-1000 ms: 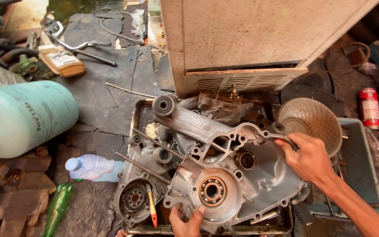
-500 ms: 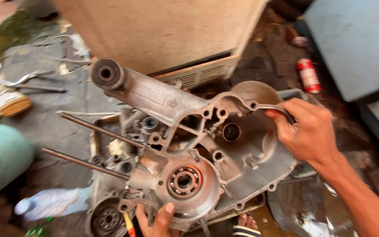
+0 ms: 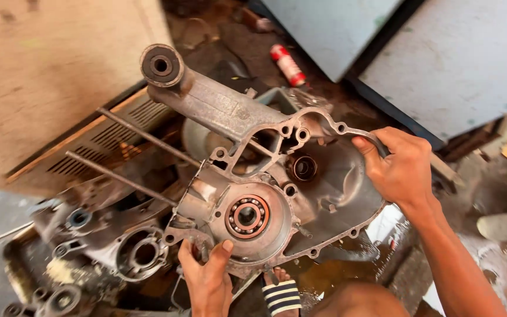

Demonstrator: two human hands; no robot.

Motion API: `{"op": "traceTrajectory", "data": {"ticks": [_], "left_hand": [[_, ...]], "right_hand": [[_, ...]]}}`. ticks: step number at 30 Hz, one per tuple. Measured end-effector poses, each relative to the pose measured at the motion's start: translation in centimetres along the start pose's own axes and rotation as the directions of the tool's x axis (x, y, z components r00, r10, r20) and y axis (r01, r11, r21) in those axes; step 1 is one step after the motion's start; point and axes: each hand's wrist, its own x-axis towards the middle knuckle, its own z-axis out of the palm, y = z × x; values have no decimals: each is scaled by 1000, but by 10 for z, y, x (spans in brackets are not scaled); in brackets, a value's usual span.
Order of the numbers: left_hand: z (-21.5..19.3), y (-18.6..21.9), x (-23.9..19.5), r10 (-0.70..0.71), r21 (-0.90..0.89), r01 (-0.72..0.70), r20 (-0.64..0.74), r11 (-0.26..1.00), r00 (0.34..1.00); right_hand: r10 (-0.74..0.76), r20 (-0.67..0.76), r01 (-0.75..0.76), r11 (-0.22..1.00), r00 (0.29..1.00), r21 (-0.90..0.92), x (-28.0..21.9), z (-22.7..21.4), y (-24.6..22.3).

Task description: Inspecting and cleaning various motorcycle engine casing parts on a metal tray using cleaning fluid.

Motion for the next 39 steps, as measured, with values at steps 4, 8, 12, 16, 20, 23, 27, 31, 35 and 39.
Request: {"op": "traceTrajectory", "data": {"ticks": [4, 8, 12, 16, 20, 23, 27, 31, 35, 39], "left_hand": [[45, -41, 14, 46, 153, -57, 79, 987, 996], [88, -53, 12, -35, 270, -23, 208, 963, 978], [119, -70, 30, -99, 394, -34, 310, 918, 946], [137, -103, 82, -98, 458, -67, 327, 887, 940], [154, -135, 139, -64, 399, -90, 355, 912, 933], [163, -144, 164, -53, 377, -99, 372, 921, 927], [176, -161, 201, -56, 351, -96, 400, 931, 915], [184, -175, 230, -95, 281, -29, 417, 959, 904], [189, -156, 206, -103, 208, 9, 447, 978, 888], [183, -154, 213, -40, 60, 14, 468, 998, 883]], "right_hand": [[91, -22, -92, 994, 996, -51, -45, -23, 59], [239, 20, -235, 962, 971, -137, -91, -26, 106], [366, 65, -354, 925, 929, -137, -130, -10, 146], [382, 70, -360, 908, 921, -213, -163, 30, 182], [432, 14, -424, 890, 902, -166, -179, 65, 194], [430, -45, -431, 886, 902, -170, -190, 89, 208], [425, -78, -432, 886, 902, -169, -183, 107, 222], [462, 23, -446, 867, 887, -221, -164, 116, 234], [380, -33, -372, 876, 924, -307, -153, 126, 240], [373, -50, -366, 863, 926, -348, -129, 131, 229]]}}
